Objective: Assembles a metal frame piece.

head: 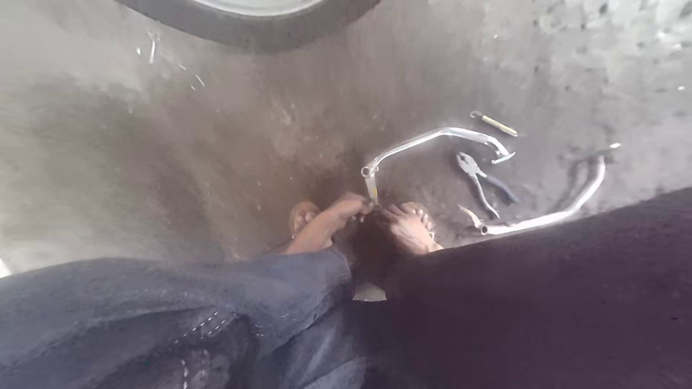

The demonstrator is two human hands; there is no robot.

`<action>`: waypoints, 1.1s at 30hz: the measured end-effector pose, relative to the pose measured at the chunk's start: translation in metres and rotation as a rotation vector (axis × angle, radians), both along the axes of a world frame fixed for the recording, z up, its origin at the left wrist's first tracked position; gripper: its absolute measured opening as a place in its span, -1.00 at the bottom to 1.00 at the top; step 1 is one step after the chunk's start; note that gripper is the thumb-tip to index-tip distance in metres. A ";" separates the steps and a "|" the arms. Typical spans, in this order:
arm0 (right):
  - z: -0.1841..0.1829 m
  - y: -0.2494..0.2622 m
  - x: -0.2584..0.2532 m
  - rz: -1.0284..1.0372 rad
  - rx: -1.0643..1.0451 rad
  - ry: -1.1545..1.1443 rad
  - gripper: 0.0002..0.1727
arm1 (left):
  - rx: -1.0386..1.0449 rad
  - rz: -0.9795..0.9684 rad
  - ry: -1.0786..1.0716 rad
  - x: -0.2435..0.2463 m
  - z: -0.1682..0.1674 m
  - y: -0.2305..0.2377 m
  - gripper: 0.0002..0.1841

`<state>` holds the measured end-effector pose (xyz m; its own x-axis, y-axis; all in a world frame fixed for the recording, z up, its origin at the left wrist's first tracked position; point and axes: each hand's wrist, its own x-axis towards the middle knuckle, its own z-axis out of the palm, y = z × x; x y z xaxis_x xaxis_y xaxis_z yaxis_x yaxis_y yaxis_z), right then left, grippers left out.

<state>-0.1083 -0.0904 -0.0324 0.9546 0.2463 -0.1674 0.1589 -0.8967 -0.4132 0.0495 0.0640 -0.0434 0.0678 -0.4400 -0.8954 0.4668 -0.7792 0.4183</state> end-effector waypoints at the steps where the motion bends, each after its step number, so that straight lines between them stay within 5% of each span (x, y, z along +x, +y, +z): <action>1: -0.001 0.000 0.000 0.008 -0.020 0.018 -0.77 | 0.009 0.004 0.002 0.001 0.002 -0.002 -0.79; 5: 0.001 -0.003 -0.001 -0.041 0.109 0.053 -0.84 | 0.033 0.003 0.001 0.003 0.005 -0.006 -0.78; 12: 0.010 -0.010 0.005 -0.695 0.766 0.176 -0.83 | -0.006 0.072 0.007 -0.004 -0.002 0.006 -0.76; 19: 0.011 0.005 0.020 -0.746 0.700 0.104 -0.81 | 0.130 0.072 0.006 0.006 0.025 -0.017 -0.74; 28: 0.018 0.002 0.021 -0.786 0.806 0.236 -0.85 | 0.074 0.060 0.013 0.006 0.025 -0.015 -0.80; 33: 0.017 0.005 0.021 -0.863 0.693 0.229 -0.74 | 0.064 0.071 0.013 0.006 0.025 -0.014 -0.79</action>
